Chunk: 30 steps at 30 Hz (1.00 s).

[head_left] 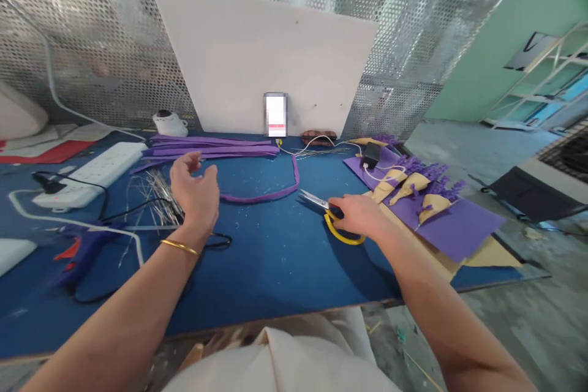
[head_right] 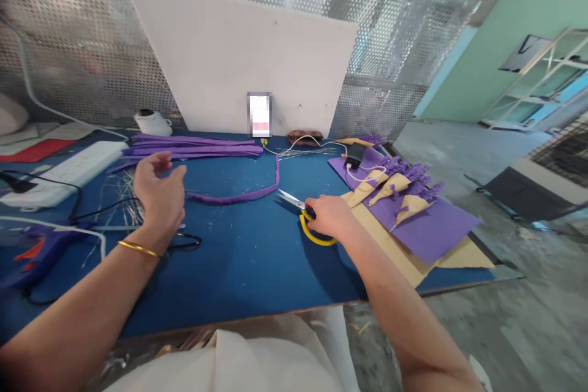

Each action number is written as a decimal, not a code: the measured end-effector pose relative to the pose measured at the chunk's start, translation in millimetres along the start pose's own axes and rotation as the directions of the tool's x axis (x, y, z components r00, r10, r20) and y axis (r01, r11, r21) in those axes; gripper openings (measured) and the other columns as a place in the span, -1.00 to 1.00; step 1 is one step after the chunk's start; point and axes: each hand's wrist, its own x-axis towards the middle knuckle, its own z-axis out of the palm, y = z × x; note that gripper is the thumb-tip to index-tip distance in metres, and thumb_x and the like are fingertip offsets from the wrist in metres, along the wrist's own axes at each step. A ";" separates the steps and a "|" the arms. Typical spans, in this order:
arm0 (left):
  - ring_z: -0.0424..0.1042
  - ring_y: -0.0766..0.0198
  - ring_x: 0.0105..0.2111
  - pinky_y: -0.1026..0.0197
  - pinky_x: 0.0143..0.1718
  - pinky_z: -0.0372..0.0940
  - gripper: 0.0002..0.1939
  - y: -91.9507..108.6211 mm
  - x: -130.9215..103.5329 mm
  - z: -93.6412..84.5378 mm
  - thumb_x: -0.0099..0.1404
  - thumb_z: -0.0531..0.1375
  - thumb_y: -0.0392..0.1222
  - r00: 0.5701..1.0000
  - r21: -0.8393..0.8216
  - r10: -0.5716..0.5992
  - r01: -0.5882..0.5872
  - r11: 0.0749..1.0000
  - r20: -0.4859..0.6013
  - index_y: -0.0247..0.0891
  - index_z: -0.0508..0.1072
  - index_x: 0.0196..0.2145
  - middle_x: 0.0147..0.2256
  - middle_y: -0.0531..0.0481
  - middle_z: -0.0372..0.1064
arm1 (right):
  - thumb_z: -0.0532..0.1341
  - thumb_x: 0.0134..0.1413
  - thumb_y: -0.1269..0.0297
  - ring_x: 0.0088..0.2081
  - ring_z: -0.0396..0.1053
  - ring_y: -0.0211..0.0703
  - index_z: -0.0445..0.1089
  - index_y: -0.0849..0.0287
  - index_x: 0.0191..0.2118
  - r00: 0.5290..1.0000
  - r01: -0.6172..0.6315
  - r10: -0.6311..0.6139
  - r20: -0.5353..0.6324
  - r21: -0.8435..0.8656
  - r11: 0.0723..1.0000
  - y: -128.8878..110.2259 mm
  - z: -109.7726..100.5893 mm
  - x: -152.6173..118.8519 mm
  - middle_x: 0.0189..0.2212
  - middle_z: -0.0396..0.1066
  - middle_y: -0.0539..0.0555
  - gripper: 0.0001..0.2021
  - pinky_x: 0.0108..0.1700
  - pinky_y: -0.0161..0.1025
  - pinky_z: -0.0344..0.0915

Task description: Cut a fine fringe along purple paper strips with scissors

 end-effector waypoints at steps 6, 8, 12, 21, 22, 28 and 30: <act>0.39 -0.01 0.02 0.03 0.13 0.19 -0.80 0.4 -14.2 33.6 0.15 0.32 -0.23 0.930 0.433 0.196 -0.322 0.842 0.310 -0.16 0.54 -0.22 -0.09 -0.05 0.50 | 0.23 0.32 0.20 -0.07 0.46 -0.04 0.39 0.21 0.06 0.991 -0.067 0.071 -0.113 0.038 0.997 -0.5 -2.6 -12.5 0.01 0.43 0.15 -0.72 -0.05 -0.01 0.45; 0.41 -0.03 0.03 -0.04 0.12 0.25 -0.79 -5.9 -16.1 48.7 0.19 0.34 -0.19 0.890 0.515 0.144 -0.375 0.771 0.432 -0.19 0.55 -0.19 -0.07 -0.10 0.50 | 0.23 0.32 0.22 -0.06 0.46 -0.05 0.40 0.22 0.04 0.977 -0.065 0.081 -0.199 0.081 0.995 -1.1 -6.6 -12.4 0.01 0.43 0.16 -0.73 -0.04 -0.01 0.44; 0.45 0.07 -0.05 -0.08 -0.06 0.42 -0.65 -20.5 -10.6 70.0 0.38 0.20 -0.10 0.830 0.604 0.009 -0.414 0.681 0.558 -0.23 0.40 0.08 0.08 -0.16 0.38 | 0.21 0.33 0.19 -0.02 0.44 -0.02 0.40 0.21 0.04 0.912 -0.001 0.084 -0.401 0.204 0.979 -6.1 -13.6 0.4 0.02 0.43 0.16 -0.73 0.01 0.03 0.41; 0.50 0.17 -0.29 0.11 -0.24 0.42 -0.76 22.7 29.5 59.5 0.32 0.23 -0.05 0.640 0.431 -0.081 -0.412 0.803 0.764 -0.27 0.54 -0.17 -0.22 -0.06 0.52 | 0.22 0.32 0.24 0.05 0.41 0.02 0.34 0.16 0.14 0.822 0.390 -0.081 -0.564 0.453 0.802 -17.4 -19.7 63.8 0.14 0.34 0.18 -0.67 0.05 0.08 0.40; 0.48 0.20 -0.38 0.17 -0.32 0.38 -0.78 32.4 33.6 56.9 0.25 0.27 -0.03 0.619 0.392 -0.066 -0.408 0.825 0.783 -0.24 0.58 -0.28 -0.34 -0.03 0.53 | 0.23 0.32 0.24 0.05 0.41 0.02 0.34 0.17 0.14 0.821 0.434 -0.118 -0.558 0.476 0.765 -20.0 -21.8 67.7 0.14 0.35 0.18 -0.67 0.05 0.08 0.40; 0.27 0.29 -0.60 0.24 -0.54 0.15 -0.82 67.7 59.9 42.0 0.00 0.36 -0.03 0.545 0.327 -0.062 -0.404 0.854 0.836 -0.17 0.64 -0.46 -0.54 -0.01 0.49 | 0.22 0.32 0.21 -0.15 0.49 -0.09 0.42 0.25 -0.01 0.874 0.469 -0.204 -0.442 0.655 0.592 -23.4 -22.7 69.5 -0.09 0.47 0.11 -0.76 -0.12 -0.07 0.48; 0.25 0.28 -0.60 0.23 -0.54 0.12 -0.85 68.1 69.0 35.0 -0.04 0.38 -0.06 0.550 0.351 -0.081 -0.406 0.843 0.831 -0.16 0.64 -0.52 -0.57 -0.01 0.47 | 0.22 0.33 0.20 -0.20 0.50 -0.13 0.42 0.25 -0.02 0.901 0.423 -0.179 -0.395 0.709 0.564 -16.2 -17.7 66.9 -0.12 0.48 0.10 -0.76 -0.17 -0.11 0.48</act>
